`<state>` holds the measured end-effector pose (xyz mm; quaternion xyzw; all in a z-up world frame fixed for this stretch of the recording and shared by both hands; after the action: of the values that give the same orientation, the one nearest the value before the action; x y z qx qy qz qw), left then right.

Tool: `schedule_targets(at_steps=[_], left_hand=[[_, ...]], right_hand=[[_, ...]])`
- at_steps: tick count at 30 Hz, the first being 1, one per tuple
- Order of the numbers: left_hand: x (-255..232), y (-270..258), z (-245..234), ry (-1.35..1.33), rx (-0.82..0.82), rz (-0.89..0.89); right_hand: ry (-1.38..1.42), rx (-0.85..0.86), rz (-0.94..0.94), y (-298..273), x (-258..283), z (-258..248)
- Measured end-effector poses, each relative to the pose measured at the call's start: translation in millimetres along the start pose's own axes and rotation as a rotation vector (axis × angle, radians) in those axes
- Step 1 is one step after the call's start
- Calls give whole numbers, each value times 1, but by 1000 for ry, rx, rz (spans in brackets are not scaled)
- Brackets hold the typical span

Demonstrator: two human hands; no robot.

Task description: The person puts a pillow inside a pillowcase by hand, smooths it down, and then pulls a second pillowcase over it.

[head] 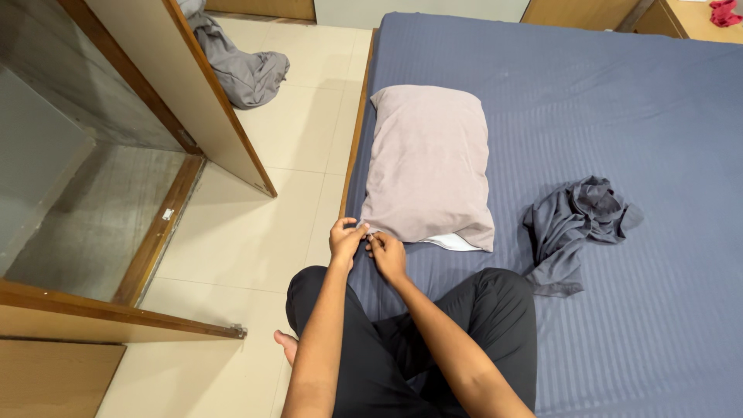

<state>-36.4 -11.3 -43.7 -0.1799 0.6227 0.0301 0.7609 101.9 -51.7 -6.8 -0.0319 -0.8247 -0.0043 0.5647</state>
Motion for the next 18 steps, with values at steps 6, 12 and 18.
schedule_targets(at_steps=[6, 12, 18], left_hand=[[-2, -1, 9, 33, 8, 35], [-23, -14, 7, 4, 13, 52], [-32, -22, 5, 99, -22, 98]], right_hand=[[-191, -15, -40, -4, 21, -13], [-218, -21, -100, 4, 18, -6], [-310, 20, -106, 1, 3, -16]])
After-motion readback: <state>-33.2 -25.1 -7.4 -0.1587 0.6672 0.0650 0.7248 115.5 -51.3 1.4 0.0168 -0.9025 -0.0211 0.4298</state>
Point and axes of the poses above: each hand's wrist, its own y-axis towards the middle knuckle, its own z-axis out of the palm, x = y × z, the point moved 3 cm from there along y, towards the middle knuckle, and after that the axes turned 2 degrees about -y, right-handed, at the moved point
